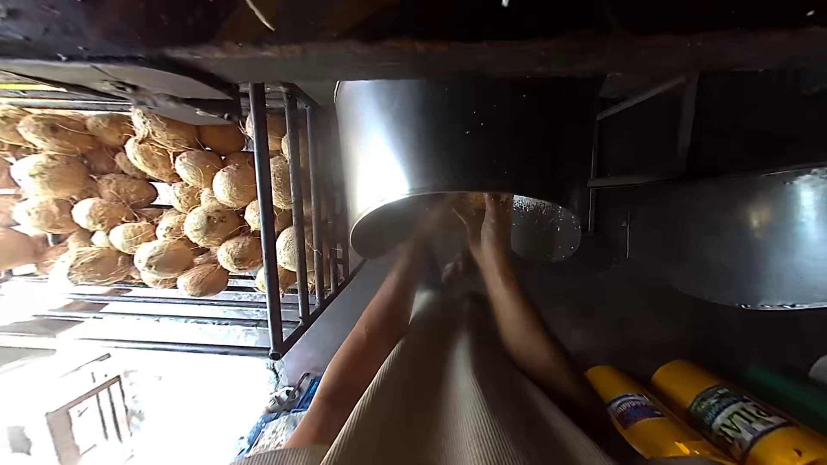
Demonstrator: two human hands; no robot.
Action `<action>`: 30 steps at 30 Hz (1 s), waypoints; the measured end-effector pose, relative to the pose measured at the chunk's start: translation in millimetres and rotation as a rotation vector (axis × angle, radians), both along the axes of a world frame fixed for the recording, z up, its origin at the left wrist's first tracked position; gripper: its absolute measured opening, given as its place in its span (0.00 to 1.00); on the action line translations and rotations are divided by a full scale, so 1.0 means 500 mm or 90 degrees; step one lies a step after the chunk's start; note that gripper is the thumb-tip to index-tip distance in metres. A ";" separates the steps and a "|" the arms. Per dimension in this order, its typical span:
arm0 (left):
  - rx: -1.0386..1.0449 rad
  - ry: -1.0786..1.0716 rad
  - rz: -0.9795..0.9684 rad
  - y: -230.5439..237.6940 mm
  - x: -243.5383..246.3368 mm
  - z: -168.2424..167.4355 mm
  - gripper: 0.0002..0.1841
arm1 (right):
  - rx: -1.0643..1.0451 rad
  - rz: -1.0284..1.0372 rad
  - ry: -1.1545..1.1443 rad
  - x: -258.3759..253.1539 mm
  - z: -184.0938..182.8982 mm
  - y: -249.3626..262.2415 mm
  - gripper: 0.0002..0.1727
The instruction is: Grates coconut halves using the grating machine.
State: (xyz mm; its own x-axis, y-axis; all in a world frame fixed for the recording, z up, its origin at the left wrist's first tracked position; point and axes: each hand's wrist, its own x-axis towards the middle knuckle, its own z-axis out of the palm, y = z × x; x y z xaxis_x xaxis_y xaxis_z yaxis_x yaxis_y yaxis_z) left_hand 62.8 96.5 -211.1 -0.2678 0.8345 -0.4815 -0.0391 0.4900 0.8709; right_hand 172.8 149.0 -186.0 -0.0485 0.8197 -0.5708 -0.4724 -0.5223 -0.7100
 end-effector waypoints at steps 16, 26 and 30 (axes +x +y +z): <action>0.048 -0.174 0.132 0.036 0.048 -0.035 0.18 | -0.090 0.078 -0.103 0.035 0.021 0.020 0.21; -0.012 -0.373 0.258 0.062 0.077 0.005 0.46 | -0.074 0.181 -0.239 0.041 0.040 0.050 0.39; 0.045 -0.451 0.142 -0.040 0.042 -0.069 0.41 | 0.157 0.383 -0.380 0.131 -0.035 -0.038 0.63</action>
State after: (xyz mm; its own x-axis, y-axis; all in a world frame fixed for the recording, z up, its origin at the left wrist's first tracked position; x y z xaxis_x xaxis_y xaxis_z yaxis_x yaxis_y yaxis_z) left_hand 84.0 76.7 -245.9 -0.0803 0.8316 -0.5495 -0.6943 0.3489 0.6295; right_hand 238.1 130.1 -203.6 -0.2616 0.8545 -0.4488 0.3195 -0.3621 -0.8757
